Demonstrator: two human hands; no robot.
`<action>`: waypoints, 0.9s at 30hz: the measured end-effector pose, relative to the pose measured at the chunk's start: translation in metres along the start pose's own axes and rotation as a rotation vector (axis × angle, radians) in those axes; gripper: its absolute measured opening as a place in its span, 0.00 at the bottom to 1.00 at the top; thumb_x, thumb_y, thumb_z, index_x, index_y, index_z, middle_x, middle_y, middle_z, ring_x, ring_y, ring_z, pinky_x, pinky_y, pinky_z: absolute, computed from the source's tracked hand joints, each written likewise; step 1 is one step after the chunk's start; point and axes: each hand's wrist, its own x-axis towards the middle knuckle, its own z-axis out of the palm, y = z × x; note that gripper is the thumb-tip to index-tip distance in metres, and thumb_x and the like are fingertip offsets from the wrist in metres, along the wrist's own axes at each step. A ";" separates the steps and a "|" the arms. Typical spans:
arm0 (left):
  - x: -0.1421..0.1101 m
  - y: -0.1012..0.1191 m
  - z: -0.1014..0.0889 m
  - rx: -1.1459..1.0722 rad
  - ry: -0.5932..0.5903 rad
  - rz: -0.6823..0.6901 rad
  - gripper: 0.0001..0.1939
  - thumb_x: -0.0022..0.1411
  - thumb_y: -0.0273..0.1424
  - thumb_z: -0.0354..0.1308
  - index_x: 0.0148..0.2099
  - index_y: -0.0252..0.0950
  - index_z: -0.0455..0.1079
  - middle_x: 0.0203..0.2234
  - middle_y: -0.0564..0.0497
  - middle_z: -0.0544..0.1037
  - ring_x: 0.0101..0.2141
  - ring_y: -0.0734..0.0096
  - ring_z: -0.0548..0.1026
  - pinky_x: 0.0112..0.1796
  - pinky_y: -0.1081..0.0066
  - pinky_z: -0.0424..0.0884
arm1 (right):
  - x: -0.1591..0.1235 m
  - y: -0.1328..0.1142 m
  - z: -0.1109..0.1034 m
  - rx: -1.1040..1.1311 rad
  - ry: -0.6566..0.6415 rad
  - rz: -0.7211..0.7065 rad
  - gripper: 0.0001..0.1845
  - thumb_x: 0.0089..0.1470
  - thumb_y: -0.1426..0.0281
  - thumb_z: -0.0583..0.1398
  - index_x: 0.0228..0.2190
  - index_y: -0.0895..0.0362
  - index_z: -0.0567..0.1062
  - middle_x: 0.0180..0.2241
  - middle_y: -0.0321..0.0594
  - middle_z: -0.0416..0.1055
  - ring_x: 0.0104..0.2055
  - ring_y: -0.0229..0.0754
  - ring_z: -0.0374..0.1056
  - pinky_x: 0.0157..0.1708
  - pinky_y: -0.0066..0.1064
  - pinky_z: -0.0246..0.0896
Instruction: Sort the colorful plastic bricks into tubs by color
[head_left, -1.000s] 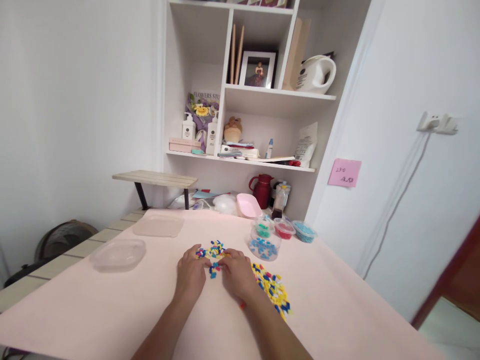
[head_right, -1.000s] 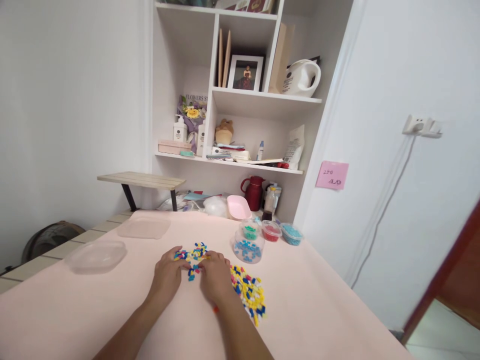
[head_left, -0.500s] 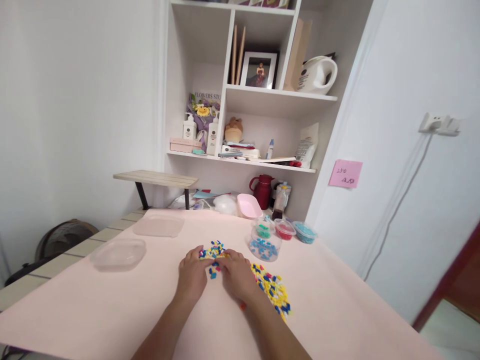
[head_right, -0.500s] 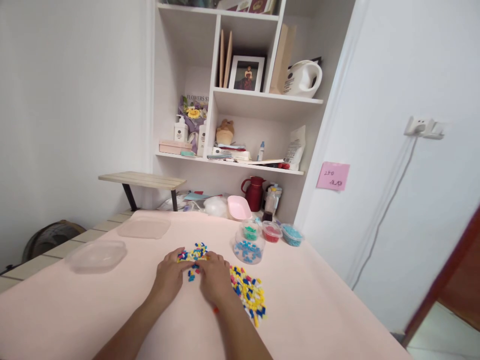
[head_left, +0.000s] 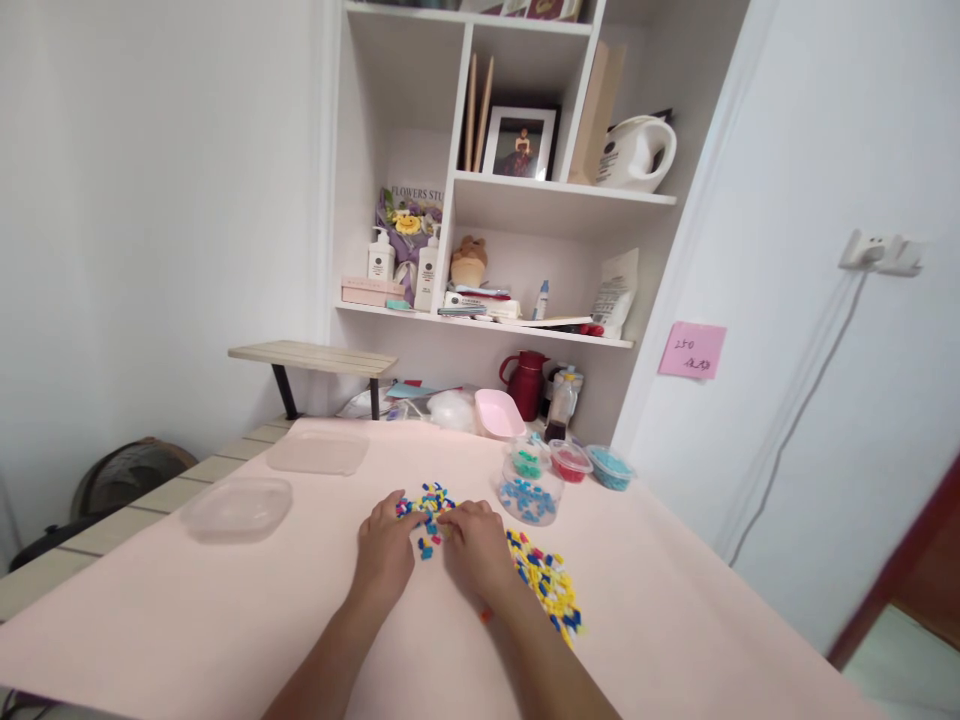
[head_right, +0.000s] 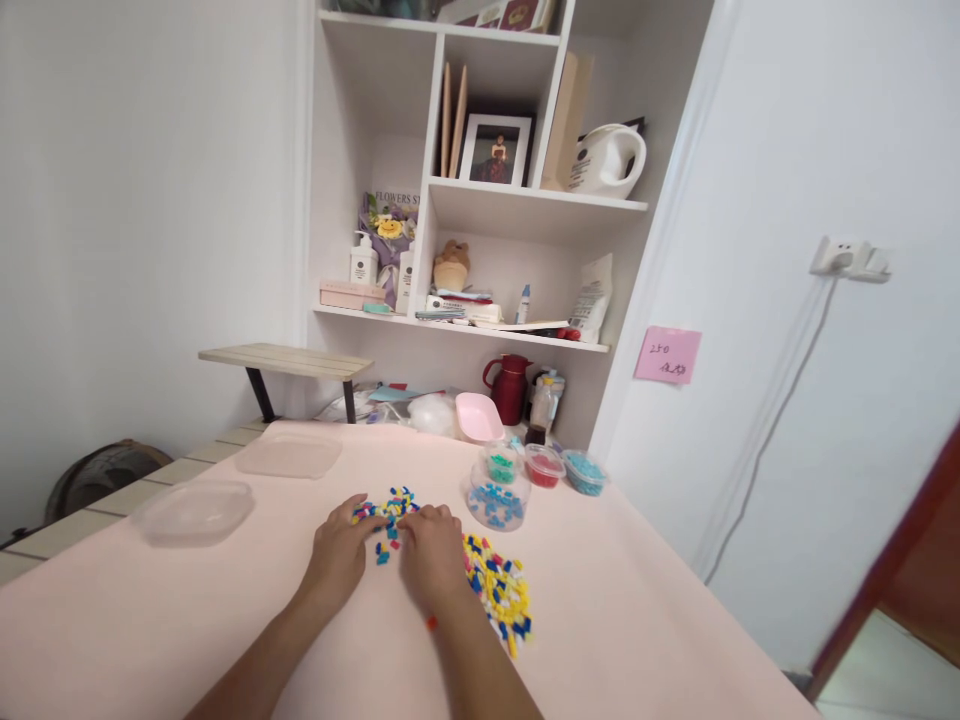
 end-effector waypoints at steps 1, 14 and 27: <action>0.000 0.000 0.000 0.001 -0.001 0.001 0.28 0.55 0.14 0.48 0.48 0.48 0.77 0.59 0.48 0.66 0.60 0.62 0.62 0.56 0.59 0.58 | -0.001 0.000 0.001 -0.008 -0.003 0.013 0.16 0.59 0.73 0.54 0.40 0.47 0.80 0.41 0.41 0.76 0.47 0.47 0.65 0.46 0.35 0.53; -0.001 -0.002 0.004 0.013 -0.047 0.091 0.22 0.58 0.19 0.52 0.41 0.51 0.80 0.60 0.50 0.67 0.59 0.61 0.60 0.56 0.58 0.56 | -0.003 0.005 0.010 -0.096 -0.023 0.011 0.19 0.59 0.73 0.53 0.44 0.42 0.78 0.43 0.43 0.71 0.47 0.49 0.63 0.42 0.37 0.54; -0.002 0.002 -0.002 -0.052 0.018 0.140 0.21 0.59 0.19 0.51 0.39 0.49 0.80 0.56 0.50 0.70 0.56 0.63 0.65 0.57 0.58 0.58 | -0.001 0.006 0.011 -0.022 -0.014 -0.019 0.22 0.57 0.76 0.54 0.46 0.40 0.77 0.46 0.39 0.71 0.46 0.45 0.64 0.44 0.34 0.56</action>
